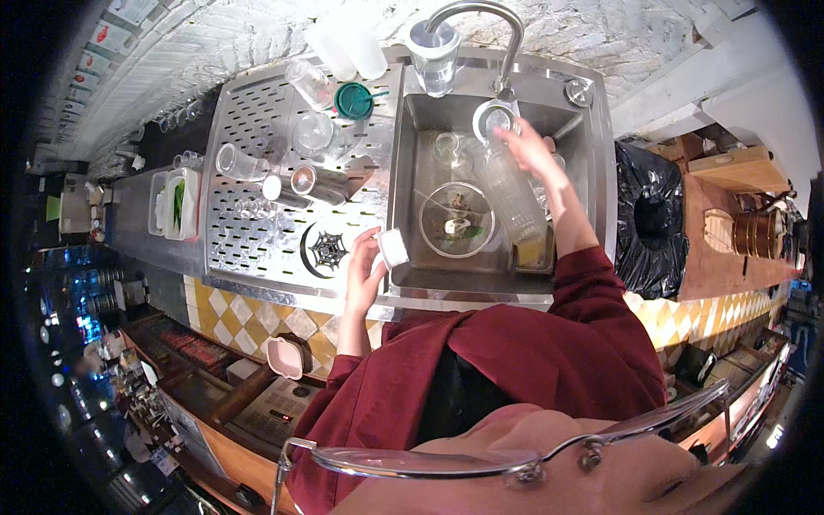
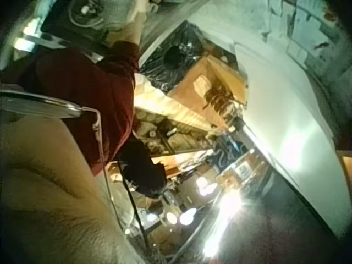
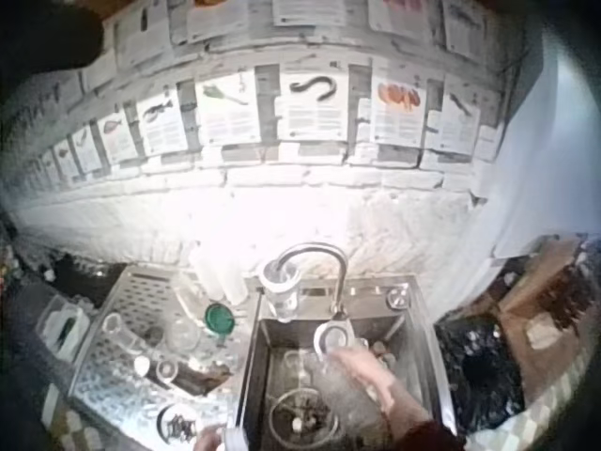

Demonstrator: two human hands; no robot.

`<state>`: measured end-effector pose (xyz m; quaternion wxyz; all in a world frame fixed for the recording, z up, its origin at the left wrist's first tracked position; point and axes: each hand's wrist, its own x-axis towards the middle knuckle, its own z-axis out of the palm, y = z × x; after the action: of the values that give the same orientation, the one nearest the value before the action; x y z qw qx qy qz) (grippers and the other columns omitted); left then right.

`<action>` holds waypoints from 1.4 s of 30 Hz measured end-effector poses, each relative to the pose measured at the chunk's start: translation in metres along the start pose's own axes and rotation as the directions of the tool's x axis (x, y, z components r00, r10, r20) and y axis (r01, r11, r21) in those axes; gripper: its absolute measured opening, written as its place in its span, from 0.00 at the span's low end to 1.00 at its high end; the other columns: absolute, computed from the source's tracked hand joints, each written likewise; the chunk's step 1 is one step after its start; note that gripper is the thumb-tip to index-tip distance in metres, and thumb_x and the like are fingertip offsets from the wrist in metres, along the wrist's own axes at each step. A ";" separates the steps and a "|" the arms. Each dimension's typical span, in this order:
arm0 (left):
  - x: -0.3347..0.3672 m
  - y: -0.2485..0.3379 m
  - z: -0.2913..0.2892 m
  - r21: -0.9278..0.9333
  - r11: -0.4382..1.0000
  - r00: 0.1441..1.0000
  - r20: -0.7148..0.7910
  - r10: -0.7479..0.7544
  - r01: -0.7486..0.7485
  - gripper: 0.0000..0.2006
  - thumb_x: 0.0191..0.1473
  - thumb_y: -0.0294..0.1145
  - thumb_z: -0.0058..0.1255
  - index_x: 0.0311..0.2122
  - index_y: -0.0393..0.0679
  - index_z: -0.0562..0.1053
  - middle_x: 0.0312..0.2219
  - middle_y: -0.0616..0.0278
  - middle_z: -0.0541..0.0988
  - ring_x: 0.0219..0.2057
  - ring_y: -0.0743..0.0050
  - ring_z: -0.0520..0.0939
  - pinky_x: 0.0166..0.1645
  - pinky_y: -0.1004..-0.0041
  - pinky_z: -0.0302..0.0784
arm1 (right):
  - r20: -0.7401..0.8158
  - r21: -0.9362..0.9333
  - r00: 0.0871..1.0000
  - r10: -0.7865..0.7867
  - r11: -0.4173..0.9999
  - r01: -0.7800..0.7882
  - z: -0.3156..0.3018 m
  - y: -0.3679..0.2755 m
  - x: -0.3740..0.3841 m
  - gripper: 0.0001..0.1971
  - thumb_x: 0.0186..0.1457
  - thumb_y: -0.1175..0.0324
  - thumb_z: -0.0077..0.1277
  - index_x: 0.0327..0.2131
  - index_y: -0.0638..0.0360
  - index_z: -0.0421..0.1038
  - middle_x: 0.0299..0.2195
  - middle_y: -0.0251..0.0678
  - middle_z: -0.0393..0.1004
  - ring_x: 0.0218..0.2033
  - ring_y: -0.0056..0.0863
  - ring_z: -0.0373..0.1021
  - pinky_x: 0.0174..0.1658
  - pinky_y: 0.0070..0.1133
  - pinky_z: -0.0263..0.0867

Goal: The person washes a glass, adds ice and a green garnish, and pours a liquid into it. They repeat this process for a second glass, using a scoop for ice and a kettle for the liquid.

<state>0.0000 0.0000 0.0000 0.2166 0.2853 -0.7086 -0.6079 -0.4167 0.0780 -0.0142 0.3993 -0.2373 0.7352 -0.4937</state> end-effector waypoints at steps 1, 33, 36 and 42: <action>0.003 0.008 -0.006 0.002 1.000 1.000 -0.013 -0.006 0.006 0.23 0.46 0.24 0.48 0.51 0.40 0.64 0.54 0.55 0.60 0.55 0.62 0.64 0.59 0.64 0.58 | 0.105 0.221 0.993 0.063 0.972 -0.085 0.002 -0.028 -0.008 0.33 0.48 0.52 0.56 0.52 0.59 0.56 0.12 0.20 0.56 0.09 0.10 0.50 0.09 0.13 0.41; 0.281 0.121 0.208 -0.363 0.836 0.865 0.134 0.483 -0.411 0.17 0.53 0.37 0.38 0.42 0.35 0.66 0.40 0.58 0.71 0.45 0.69 0.68 0.52 0.71 0.58 | 0.203 0.372 0.976 0.079 0.916 -0.152 -0.013 -0.005 0.080 0.24 0.56 0.58 0.43 0.55 0.53 0.58 0.26 0.27 0.64 0.11 0.12 0.49 0.13 0.15 0.42; 0.281 0.118 0.180 -0.235 0.823 0.828 0.108 0.550 -0.517 0.16 0.54 0.37 0.37 0.44 0.37 0.66 0.39 0.60 0.70 0.44 0.72 0.68 0.50 0.72 0.60 | 0.168 0.371 0.984 0.064 0.920 -0.123 -0.013 0.002 0.077 0.24 0.56 0.56 0.41 0.54 0.53 0.59 0.29 0.29 0.67 0.12 0.12 0.49 0.13 0.15 0.43; 0.231 0.045 0.152 -0.723 0.648 0.970 -0.213 0.118 -0.238 0.18 0.58 0.39 0.36 0.53 0.47 0.60 0.40 0.67 0.69 0.38 0.78 0.71 0.43 0.74 0.68 | -0.068 0.274 0.997 -0.044 0.960 0.062 -0.034 0.039 0.039 0.22 0.57 0.54 0.41 0.52 0.54 0.64 0.34 0.33 0.72 0.12 0.12 0.49 0.13 0.16 0.43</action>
<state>-0.2775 -0.0371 0.0094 0.4240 0.1445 -0.4056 -0.7968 -0.4653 0.0828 -0.0573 0.3922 -0.1837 0.6646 -0.6088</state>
